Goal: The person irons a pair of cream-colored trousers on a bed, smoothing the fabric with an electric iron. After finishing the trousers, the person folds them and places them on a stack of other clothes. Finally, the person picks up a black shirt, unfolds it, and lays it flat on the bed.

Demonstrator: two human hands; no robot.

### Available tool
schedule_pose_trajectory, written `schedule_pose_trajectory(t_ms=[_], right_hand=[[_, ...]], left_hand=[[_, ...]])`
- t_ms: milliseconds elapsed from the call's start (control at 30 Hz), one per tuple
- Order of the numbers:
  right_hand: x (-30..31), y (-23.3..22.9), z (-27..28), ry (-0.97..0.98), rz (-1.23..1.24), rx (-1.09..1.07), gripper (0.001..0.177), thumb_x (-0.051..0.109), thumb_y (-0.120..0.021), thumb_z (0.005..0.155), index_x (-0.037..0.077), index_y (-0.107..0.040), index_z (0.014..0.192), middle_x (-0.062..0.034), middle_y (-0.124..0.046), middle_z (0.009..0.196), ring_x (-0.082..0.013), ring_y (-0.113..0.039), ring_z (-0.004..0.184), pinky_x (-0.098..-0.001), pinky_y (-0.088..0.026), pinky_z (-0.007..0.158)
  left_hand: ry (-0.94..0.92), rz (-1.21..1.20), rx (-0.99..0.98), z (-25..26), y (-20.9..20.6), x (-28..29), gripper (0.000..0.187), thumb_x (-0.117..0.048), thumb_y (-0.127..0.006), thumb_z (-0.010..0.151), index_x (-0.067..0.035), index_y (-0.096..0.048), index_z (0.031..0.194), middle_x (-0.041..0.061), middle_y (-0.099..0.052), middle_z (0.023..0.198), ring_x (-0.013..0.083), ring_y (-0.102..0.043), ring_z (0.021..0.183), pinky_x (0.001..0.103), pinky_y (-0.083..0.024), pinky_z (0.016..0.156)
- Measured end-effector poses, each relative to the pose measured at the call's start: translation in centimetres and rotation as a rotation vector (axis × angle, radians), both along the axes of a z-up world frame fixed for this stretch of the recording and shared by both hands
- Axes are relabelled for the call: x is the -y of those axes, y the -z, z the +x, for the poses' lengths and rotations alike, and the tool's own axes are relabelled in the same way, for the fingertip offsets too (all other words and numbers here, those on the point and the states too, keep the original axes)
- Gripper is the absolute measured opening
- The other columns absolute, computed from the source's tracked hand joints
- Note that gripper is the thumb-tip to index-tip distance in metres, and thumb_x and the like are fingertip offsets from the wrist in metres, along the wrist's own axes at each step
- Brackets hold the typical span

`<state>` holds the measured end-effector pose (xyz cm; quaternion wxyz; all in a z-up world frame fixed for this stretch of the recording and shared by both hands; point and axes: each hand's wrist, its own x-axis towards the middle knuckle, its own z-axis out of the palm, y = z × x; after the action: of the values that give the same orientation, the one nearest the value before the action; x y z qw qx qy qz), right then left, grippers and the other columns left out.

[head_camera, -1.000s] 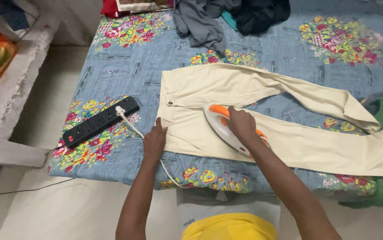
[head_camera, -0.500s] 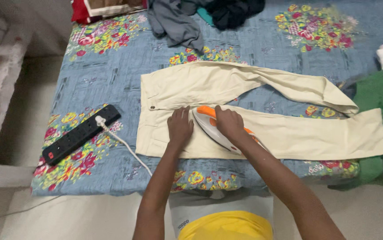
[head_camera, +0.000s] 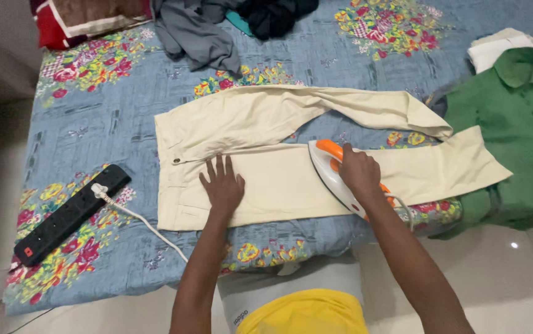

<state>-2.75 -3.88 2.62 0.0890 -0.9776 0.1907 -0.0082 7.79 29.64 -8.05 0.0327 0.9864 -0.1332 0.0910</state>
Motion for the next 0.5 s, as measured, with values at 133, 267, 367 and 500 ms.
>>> schedule_pose_trajectory(t_ms=[133, 267, 367, 500], right_hand=[[1.5, 0.5, -0.9, -0.002, 0.016, 0.007, 0.036, 0.027, -0.068, 0.092, 0.005, -0.06, 0.121, -0.0242, -0.073, 0.085, -0.044, -0.073, 0.079, -0.0565, -0.057, 0.067], [6.2, 0.2, -4.6, 0.089, -0.004, -0.003, 0.045, 0.039, -0.066, 0.093, 0.003, -0.059, 0.12, -0.0256, -0.073, 0.084, -0.046, -0.072, 0.08, -0.0582, -0.056, 0.071], [12.8, 0.2, -8.4, 0.228, -0.067, -0.03, 0.043, 0.038, -0.061, 0.1, 0.001, -0.06, 0.12, -0.0278, -0.073, 0.087, -0.0482, -0.072, 0.085, -0.0596, -0.056, 0.076], [20.2, 0.4, -12.0, 0.389, -0.142, -0.037, 0.045, 0.038, -0.067, 0.099, -0.002, -0.063, 0.119, -0.0321, -0.073, 0.095, -0.0502, -0.072, 0.091, -0.0579, -0.057, 0.08]], left_hand=[[0.153, -0.13, -0.006, -3.0, 0.7, 7.2, 0.072, -0.044, -0.054, 0.095, -0.016, -0.042, 0.16, 0.012, -0.033, 0.169, 0.0348, -0.024, 0.158, 0.067, -0.022, 0.121], [0.26, -0.186, -0.131, -5.3, -0.9, 9.9, 0.074, -0.058, -0.053, 0.094, -0.021, -0.039, 0.156, 0.014, -0.027, 0.167, 0.0411, -0.017, 0.153, 0.073, -0.017, 0.113], [0.22, -0.149, -0.153, -4.8, -1.5, 8.6, 0.077, -0.061, -0.052, 0.093, -0.021, -0.037, 0.158, 0.012, -0.024, 0.168, 0.0369, -0.017, 0.154, 0.073, -0.017, 0.113], [0.213, -0.131, -0.141, -4.4, -1.1, 7.9, 0.079, -0.062, -0.051, 0.093, -0.021, -0.036, 0.159, 0.011, -0.024, 0.169, 0.0321, -0.018, 0.156, 0.072, -0.017, 0.114]])
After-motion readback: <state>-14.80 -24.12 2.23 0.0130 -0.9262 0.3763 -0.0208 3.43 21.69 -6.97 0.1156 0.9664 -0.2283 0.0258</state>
